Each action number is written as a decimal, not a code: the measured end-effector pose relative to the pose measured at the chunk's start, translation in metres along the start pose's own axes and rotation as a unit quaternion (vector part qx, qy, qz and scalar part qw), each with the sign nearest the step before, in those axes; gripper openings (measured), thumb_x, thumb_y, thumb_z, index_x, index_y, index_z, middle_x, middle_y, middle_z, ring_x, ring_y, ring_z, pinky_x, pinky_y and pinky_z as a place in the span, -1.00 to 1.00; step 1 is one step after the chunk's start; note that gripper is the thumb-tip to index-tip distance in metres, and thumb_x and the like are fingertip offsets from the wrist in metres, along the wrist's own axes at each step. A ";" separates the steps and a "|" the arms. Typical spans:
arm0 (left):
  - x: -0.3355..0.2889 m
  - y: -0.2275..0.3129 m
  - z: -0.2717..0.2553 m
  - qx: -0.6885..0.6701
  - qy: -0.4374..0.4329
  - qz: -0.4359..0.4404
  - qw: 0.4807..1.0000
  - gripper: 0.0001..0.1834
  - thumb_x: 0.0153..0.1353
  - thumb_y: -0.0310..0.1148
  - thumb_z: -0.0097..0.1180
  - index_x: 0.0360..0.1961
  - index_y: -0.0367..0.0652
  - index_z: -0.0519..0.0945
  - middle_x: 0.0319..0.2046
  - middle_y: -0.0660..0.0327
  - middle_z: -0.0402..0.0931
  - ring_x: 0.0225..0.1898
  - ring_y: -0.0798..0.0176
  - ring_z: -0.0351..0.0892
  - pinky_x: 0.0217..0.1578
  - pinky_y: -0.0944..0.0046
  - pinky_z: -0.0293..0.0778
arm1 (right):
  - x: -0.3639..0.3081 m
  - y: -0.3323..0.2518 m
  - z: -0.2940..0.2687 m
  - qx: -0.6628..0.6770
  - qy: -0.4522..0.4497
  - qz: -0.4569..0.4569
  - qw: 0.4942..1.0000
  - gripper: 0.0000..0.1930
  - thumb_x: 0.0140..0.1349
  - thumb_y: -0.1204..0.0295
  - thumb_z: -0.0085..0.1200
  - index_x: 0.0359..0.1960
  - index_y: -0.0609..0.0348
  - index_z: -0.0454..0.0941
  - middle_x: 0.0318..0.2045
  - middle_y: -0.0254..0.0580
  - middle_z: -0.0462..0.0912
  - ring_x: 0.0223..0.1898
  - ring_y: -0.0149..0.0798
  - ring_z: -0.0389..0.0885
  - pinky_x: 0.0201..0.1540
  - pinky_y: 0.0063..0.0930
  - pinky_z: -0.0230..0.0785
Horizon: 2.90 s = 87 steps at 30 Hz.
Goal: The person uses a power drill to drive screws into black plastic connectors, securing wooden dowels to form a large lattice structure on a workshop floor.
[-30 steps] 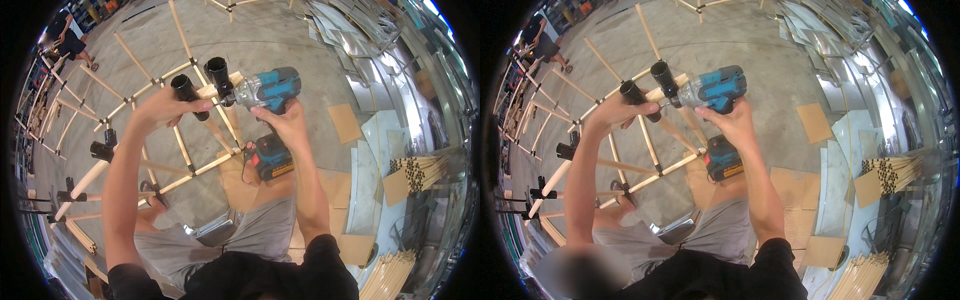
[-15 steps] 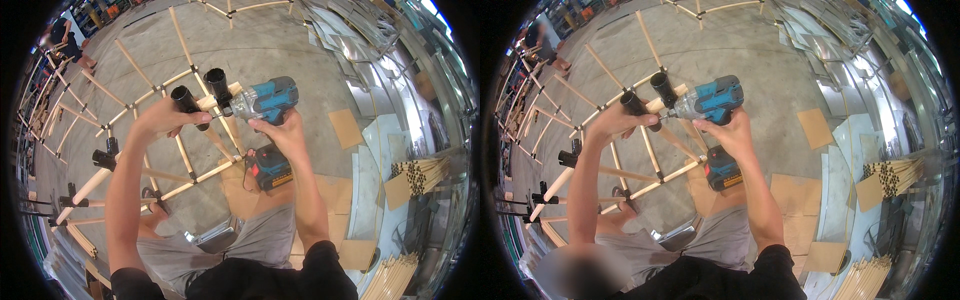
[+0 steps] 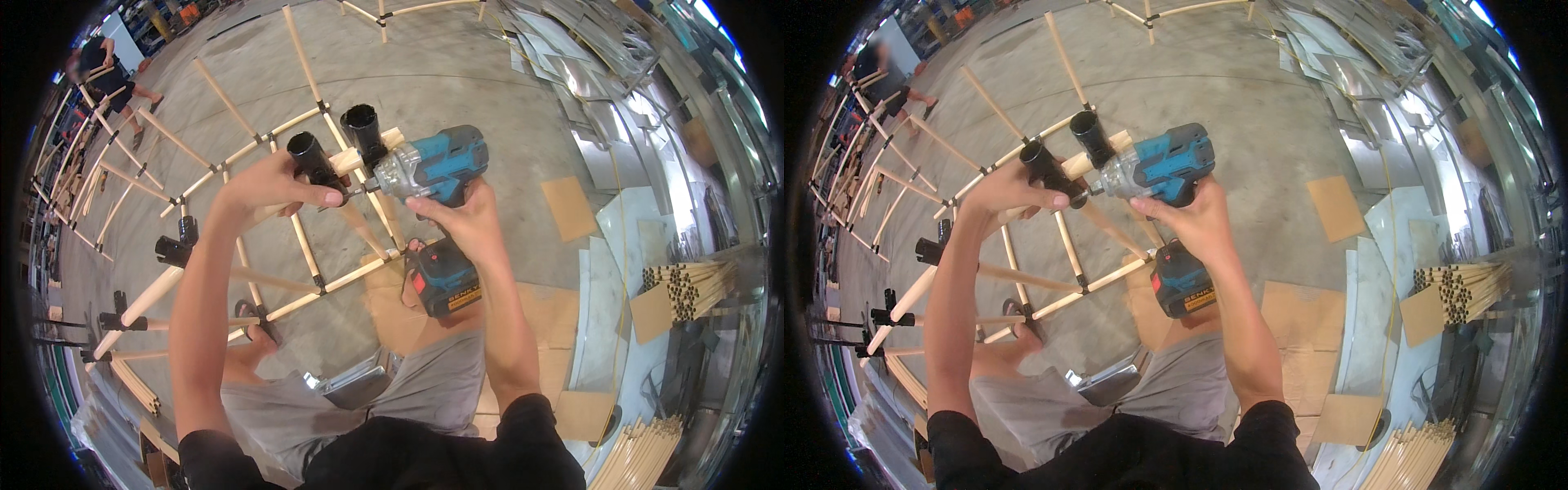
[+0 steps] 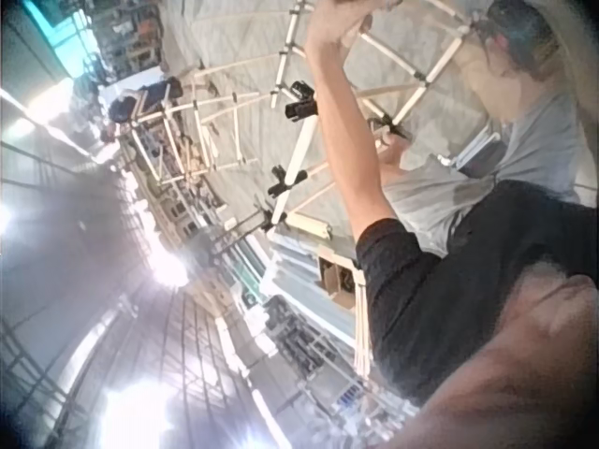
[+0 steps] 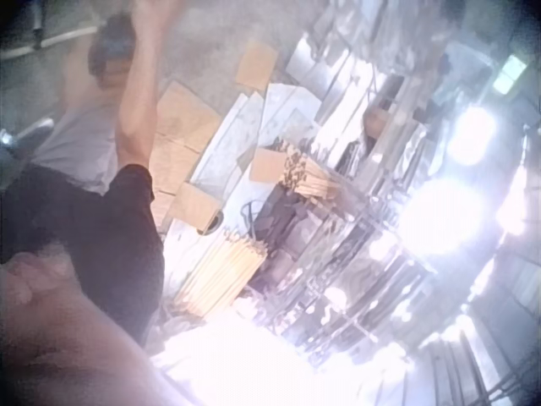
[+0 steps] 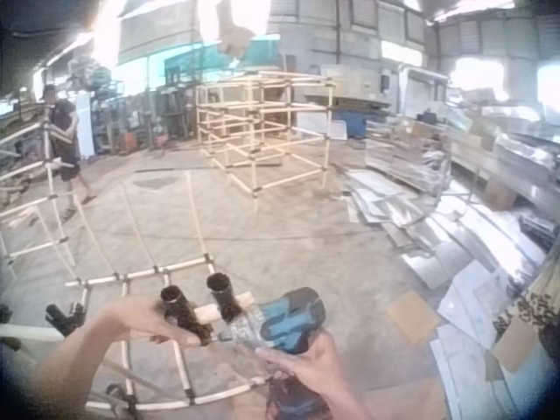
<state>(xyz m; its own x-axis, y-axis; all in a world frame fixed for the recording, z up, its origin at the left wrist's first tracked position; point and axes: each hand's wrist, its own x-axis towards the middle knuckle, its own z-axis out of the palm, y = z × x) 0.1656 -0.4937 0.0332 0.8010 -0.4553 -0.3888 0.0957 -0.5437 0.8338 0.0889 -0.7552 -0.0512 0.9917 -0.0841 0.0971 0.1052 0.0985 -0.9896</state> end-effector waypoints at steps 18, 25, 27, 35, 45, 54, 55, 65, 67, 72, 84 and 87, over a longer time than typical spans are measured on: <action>0.001 0.001 -0.007 0.017 -0.032 -0.014 0.999 -0.22 -0.16 -0.21 0.53 0.10 -0.28 0.49 -0.36 0.29 0.56 -0.54 0.47 0.40 -0.61 0.43 0.26 | -0.004 0.005 0.015 -0.024 0.009 0.016 1.000 -0.55 -0.08 0.45 0.51 -0.17 0.30 0.56 -0.29 -0.22 0.68 -0.27 -0.40 0.64 -0.18 -0.46 0.52; -0.002 0.002 -0.001 -0.001 0.008 -0.018 1.000 -0.44 -0.15 -0.15 0.54 -0.14 -0.20 0.63 -0.44 0.35 0.52 -0.58 0.48 0.36 -0.62 0.41 0.19 | -0.005 0.000 0.017 -0.002 0.014 0.020 1.000 -0.54 -0.09 0.44 0.51 -0.16 0.31 0.56 -0.27 -0.21 0.69 -0.22 -0.41 0.63 -0.13 -0.46 0.50; -0.002 0.005 0.000 0.008 0.005 -0.021 1.000 -0.45 -0.12 -0.16 0.52 -0.13 -0.20 0.63 -0.43 0.35 0.53 -0.58 0.48 0.36 -0.62 0.41 0.18 | -0.004 0.002 0.015 0.004 0.014 -0.001 1.000 -0.53 -0.09 0.45 0.51 -0.15 0.30 0.56 -0.26 -0.22 0.69 -0.21 -0.41 0.63 -0.11 -0.46 0.50; -0.003 0.004 -0.001 -0.034 -0.015 0.001 0.999 -0.63 0.17 -0.29 0.33 -0.06 -0.24 0.57 -0.34 0.28 0.60 -0.52 0.45 0.47 -0.60 0.40 0.37 | -0.004 -0.001 0.018 0.005 0.008 -0.015 1.000 -0.53 -0.08 0.43 0.50 -0.14 0.27 0.56 -0.25 -0.25 0.68 -0.24 -0.43 0.61 -0.24 -0.51 0.48; 0.001 -0.003 0.000 -0.077 -0.031 0.053 0.995 -0.45 0.25 -0.32 0.26 0.17 -0.32 0.33 -0.17 0.11 0.62 -0.28 0.25 0.64 -0.21 0.23 0.55 | -0.001 -0.002 0.014 0.010 0.005 -0.015 1.000 -0.53 -0.08 0.36 0.51 -0.15 0.23 0.57 -0.30 -0.28 0.67 -0.38 -0.49 0.59 -0.58 -0.59 0.45; 0.005 -0.001 -0.001 -0.055 -0.035 0.053 0.996 -0.40 0.26 -0.30 0.26 0.20 -0.36 0.30 -0.14 0.08 0.61 -0.25 0.22 0.65 -0.17 0.22 0.55 | 0.001 -0.002 0.013 0.022 -0.002 -0.024 0.999 -0.57 -0.06 0.37 0.50 -0.18 0.25 0.58 -0.35 -0.29 0.66 -0.45 -0.52 0.56 -0.62 -0.61 0.40; 0.005 -0.002 -0.002 -0.052 -0.040 0.056 0.996 -0.40 0.26 -0.29 0.26 0.20 -0.36 0.30 -0.14 0.08 0.61 -0.25 0.22 0.65 -0.17 0.22 0.54 | 0.000 -0.002 0.013 0.025 0.000 -0.018 1.000 -0.58 -0.06 0.38 0.49 -0.18 0.25 0.58 -0.35 -0.29 0.66 -0.46 -0.52 0.56 -0.63 -0.61 0.39; 0.007 -0.002 0.000 -0.059 -0.040 0.061 0.996 -0.53 0.27 -0.26 0.25 0.07 -0.34 0.44 -0.20 0.13 0.63 -0.26 0.30 0.64 -0.20 0.27 0.53 | -0.004 0.008 0.010 0.010 0.021 0.025 0.999 -0.59 -0.04 0.52 0.45 -0.14 0.27 0.54 -0.37 -0.26 0.65 -0.45 -0.45 0.60 -0.59 -0.59 0.45; 0.008 -0.004 -0.003 -0.037 -0.051 0.068 0.996 -0.58 0.28 -0.23 0.24 -0.01 -0.34 0.52 -0.22 0.14 0.64 -0.26 0.32 0.64 -0.20 0.30 0.53 | -0.015 0.015 0.006 0.063 0.040 0.064 0.995 -0.57 -0.06 0.58 0.42 -0.12 0.29 0.53 -0.34 -0.23 0.64 -0.43 -0.38 0.62 -0.49 -0.52 0.51; -0.005 -0.002 -0.003 0.024 0.002 0.071 0.997 -0.61 0.32 -0.17 0.19 -0.07 -0.32 0.58 -0.26 0.17 0.64 -0.28 0.36 0.62 -0.21 0.35 0.54 | -0.102 0.009 -0.001 0.296 0.091 0.073 0.948 -0.39 -0.10 0.65 0.37 0.08 0.32 0.46 -0.09 -0.09 0.62 -0.14 -0.22 0.62 -0.07 -0.35 0.49; -0.018 -0.024 0.001 0.202 0.098 0.148 0.963 -0.61 0.39 -0.18 0.09 -0.02 -0.33 0.57 -0.62 0.27 0.28 -0.54 0.39 0.20 -0.49 0.28 0.22 | -0.149 0.067 0.061 0.153 0.110 0.113 0.976 -0.74 0.10 0.62 0.30 -0.17 0.21 0.56 -0.41 -0.29 0.61 -0.44 -0.40 0.58 -0.35 -0.52 0.47; -0.017 -0.025 0.002 0.222 0.107 0.153 0.957 -0.60 0.38 -0.16 0.09 -0.02 -0.32 0.57 -0.64 0.22 0.23 -0.56 0.36 0.16 -0.50 0.25 0.19 | -0.146 0.064 0.073 0.150 0.163 0.118 0.968 -0.78 0.12 0.54 0.33 -0.21 0.18 0.56 -0.42 -0.34 0.61 -0.43 -0.46 0.58 -0.35 -0.55 0.45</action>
<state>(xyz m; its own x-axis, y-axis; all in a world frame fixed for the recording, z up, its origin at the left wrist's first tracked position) 0.1477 -0.4738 0.0180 0.8582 -0.5127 -0.0240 -0.3857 -0.6750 0.6289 -0.0440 -0.6645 -0.1206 0.9197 -0.3283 -0.2153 -0.0562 0.4326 -0.8998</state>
